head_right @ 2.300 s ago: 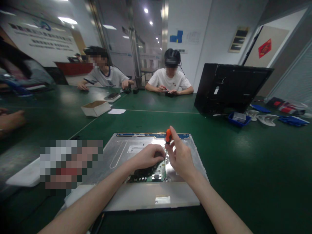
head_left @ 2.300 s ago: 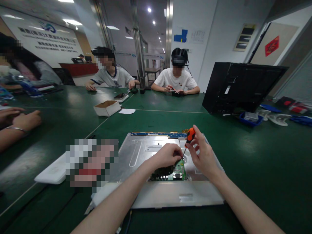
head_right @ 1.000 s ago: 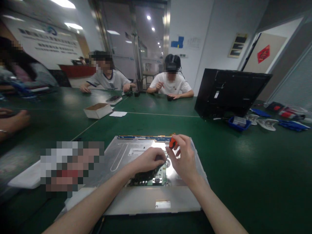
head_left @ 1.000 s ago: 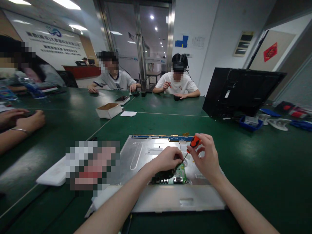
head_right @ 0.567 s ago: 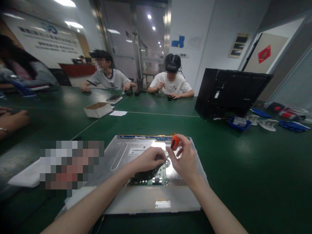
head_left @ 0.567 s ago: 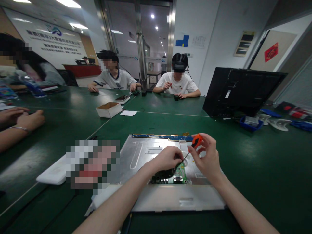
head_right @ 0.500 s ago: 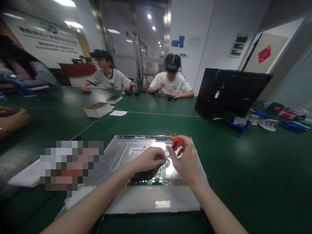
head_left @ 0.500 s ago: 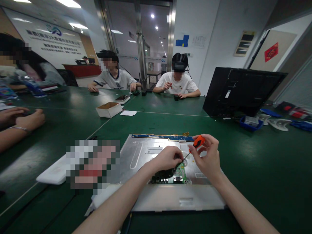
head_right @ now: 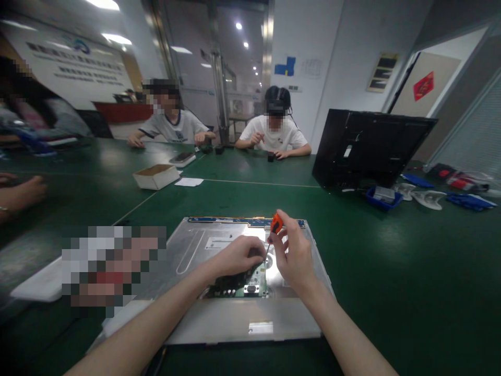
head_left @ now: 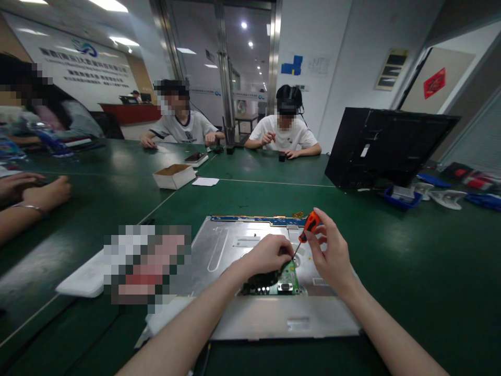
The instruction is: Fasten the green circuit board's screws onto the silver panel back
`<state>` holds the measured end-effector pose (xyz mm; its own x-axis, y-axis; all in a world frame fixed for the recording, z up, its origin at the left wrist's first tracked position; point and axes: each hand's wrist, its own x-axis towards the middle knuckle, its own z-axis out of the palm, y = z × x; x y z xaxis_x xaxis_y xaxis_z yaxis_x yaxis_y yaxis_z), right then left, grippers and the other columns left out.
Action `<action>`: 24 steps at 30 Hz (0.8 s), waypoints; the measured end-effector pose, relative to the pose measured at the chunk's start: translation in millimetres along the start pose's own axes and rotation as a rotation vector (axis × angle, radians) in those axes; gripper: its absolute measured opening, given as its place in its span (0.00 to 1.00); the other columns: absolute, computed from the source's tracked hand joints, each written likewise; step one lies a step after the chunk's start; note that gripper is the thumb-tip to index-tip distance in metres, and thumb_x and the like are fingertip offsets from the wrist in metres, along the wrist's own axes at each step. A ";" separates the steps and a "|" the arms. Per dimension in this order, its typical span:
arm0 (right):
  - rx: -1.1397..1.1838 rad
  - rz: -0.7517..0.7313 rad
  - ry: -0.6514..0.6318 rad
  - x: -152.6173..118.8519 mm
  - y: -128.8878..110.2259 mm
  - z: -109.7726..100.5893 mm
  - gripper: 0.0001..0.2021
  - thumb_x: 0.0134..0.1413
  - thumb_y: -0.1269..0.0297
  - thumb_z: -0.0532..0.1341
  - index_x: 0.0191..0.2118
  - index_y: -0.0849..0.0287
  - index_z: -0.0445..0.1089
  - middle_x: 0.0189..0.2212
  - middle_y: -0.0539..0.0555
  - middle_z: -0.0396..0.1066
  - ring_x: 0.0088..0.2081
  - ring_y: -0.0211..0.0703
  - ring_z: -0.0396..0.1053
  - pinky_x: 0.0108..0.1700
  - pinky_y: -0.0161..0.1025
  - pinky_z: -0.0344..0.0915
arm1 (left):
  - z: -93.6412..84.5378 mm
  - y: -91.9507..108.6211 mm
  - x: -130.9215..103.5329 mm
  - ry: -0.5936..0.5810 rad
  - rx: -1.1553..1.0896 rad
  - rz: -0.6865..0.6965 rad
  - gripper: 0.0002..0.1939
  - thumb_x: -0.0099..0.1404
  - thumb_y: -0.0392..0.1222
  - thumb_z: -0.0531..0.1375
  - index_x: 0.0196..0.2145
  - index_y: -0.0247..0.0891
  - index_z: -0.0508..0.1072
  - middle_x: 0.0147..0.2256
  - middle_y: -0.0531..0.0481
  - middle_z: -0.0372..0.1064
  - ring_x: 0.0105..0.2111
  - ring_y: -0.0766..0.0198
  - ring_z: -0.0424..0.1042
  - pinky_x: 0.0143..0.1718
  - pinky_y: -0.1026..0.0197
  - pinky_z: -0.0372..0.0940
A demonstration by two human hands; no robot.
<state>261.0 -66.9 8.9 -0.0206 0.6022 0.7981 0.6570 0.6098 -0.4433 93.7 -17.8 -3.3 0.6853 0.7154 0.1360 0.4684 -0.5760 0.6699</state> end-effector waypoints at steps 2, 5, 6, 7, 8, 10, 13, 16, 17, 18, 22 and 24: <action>-0.003 0.009 -0.003 -0.3 -0.5 0.4 0.22 0.62 0.67 0.53 0.61 0.53 0.53 0.36 0.54 0.71 0.29 0.40 0.70 0.24 0.35 0.69 | 0.0 -0.4 0.3 -0.004 -0.001 -0.001 0.08 0.54 0.28 0.58 0.30 0.34 0.76 0.27 0.51 0.73 0.28 0.64 0.70 0.32 0.66 0.61; 0.027 0.042 -0.001 -2.7 1.8 2.3 0.24 0.60 0.63 0.57 0.60 0.54 0.52 0.37 0.54 0.72 0.28 0.40 0.70 0.24 0.35 0.69 | -0.1 -0.8 0.6 -0.006 0.001 -0.008 0.08 0.54 0.28 0.58 0.30 0.35 0.76 0.27 0.51 0.73 0.28 0.64 0.70 0.32 0.66 0.61; 0.040 0.050 0.009 -3.6 3.0 3.1 0.24 0.59 0.62 0.58 0.59 0.54 0.52 0.38 0.55 0.71 0.28 0.39 0.70 0.23 0.35 0.69 | -0.2 -0.8 0.5 -0.007 0.002 -0.006 0.08 0.54 0.28 0.58 0.30 0.35 0.76 0.27 0.51 0.73 0.28 0.64 0.70 0.32 0.66 0.61; 0.051 0.055 0.023 -4.4 4.2 3.7 0.25 0.57 0.62 0.60 0.58 0.54 0.52 0.38 0.54 0.70 0.26 0.38 0.69 0.22 0.34 0.68 | -0.3 -0.7 0.4 -0.007 0.002 -0.003 0.08 0.54 0.28 0.58 0.30 0.35 0.76 0.27 0.51 0.73 0.28 0.64 0.70 0.32 0.66 0.62; 0.054 0.055 0.036 -5.0 5.1 4.2 0.25 0.56 0.62 0.61 0.57 0.54 0.52 0.37 0.54 0.69 0.25 0.37 0.68 0.22 0.34 0.67 | -0.5 -0.5 0.3 -0.007 0.003 -0.001 0.08 0.55 0.28 0.58 0.30 0.35 0.76 0.27 0.51 0.73 0.28 0.64 0.70 0.32 0.66 0.62; 0.039 0.040 0.055 -4.8 5.6 4.2 0.24 0.56 0.62 0.61 0.56 0.53 0.53 0.36 0.52 0.68 0.22 0.35 0.66 0.20 0.33 0.66 | -0.8 0.2 0.0 -0.005 0.006 -0.004 0.07 0.55 0.29 0.58 0.30 0.35 0.76 0.28 0.51 0.73 0.28 0.64 0.70 0.32 0.66 0.62; 0.010 -0.001 0.037 -2.0 2.6 2.4 0.23 0.58 0.65 0.60 0.57 0.52 0.54 0.36 0.52 0.66 0.24 0.35 0.67 0.21 0.33 0.66 | -1.2 1.0 -0.4 -0.005 0.005 -0.011 0.08 0.55 0.28 0.58 0.30 0.34 0.76 0.28 0.50 0.73 0.29 0.63 0.71 0.33 0.66 0.63; 0.008 -0.021 -0.007 1.1 -1.8 0.8 0.23 0.60 0.68 0.57 0.59 0.50 0.55 0.36 0.53 0.66 0.27 0.37 0.68 0.23 0.34 0.67 | -1.4 1.2 -0.3 -0.011 -0.001 -0.008 0.08 0.55 0.28 0.58 0.30 0.35 0.76 0.29 0.50 0.74 0.30 0.63 0.71 0.34 0.65 0.63; 0.013 -0.020 -0.021 1.5 -2.7 0.7 0.23 0.60 0.69 0.56 0.60 0.49 0.55 0.36 0.53 0.67 0.27 0.37 0.68 0.23 0.34 0.67 | -1.4 1.0 -0.2 -0.013 -0.001 -0.007 0.08 0.55 0.28 0.58 0.30 0.35 0.76 0.28 0.51 0.74 0.30 0.63 0.71 0.34 0.65 0.63; 0.019 -0.013 -0.033 1.5 -3.2 0.8 0.24 0.60 0.69 0.55 0.61 0.49 0.54 0.36 0.52 0.67 0.28 0.38 0.68 0.23 0.34 0.67 | -1.3 0.9 0.0 -0.015 -0.001 -0.006 0.08 0.55 0.28 0.58 0.30 0.35 0.76 0.28 0.51 0.74 0.30 0.63 0.71 0.34 0.65 0.63; 0.030 0.029 -0.039 -1.0 -1.5 2.5 0.27 0.61 0.68 0.54 0.64 0.50 0.49 0.35 0.53 0.70 0.28 0.39 0.69 0.23 0.35 0.68 | -0.8 0.3 0.3 -0.010 -0.002 0.001 0.08 0.54 0.28 0.58 0.30 0.34 0.76 0.28 0.50 0.73 0.29 0.63 0.71 0.33 0.65 0.62; 0.028 0.043 -0.043 -2.4 0.0 3.0 0.26 0.61 0.67 0.54 0.64 0.51 0.49 0.35 0.53 0.70 0.28 0.39 0.70 0.24 0.35 0.68 | -0.5 0.1 0.3 -0.007 0.003 0.001 0.08 0.54 0.28 0.58 0.30 0.34 0.76 0.27 0.50 0.73 0.29 0.63 0.70 0.33 0.65 0.62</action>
<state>258.8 -66.8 5.8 -0.0253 0.6497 0.7598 0.6370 0.5962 -0.4887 93.7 -17.4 -2.9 0.6894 0.7122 0.1318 0.4693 -0.5779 0.6676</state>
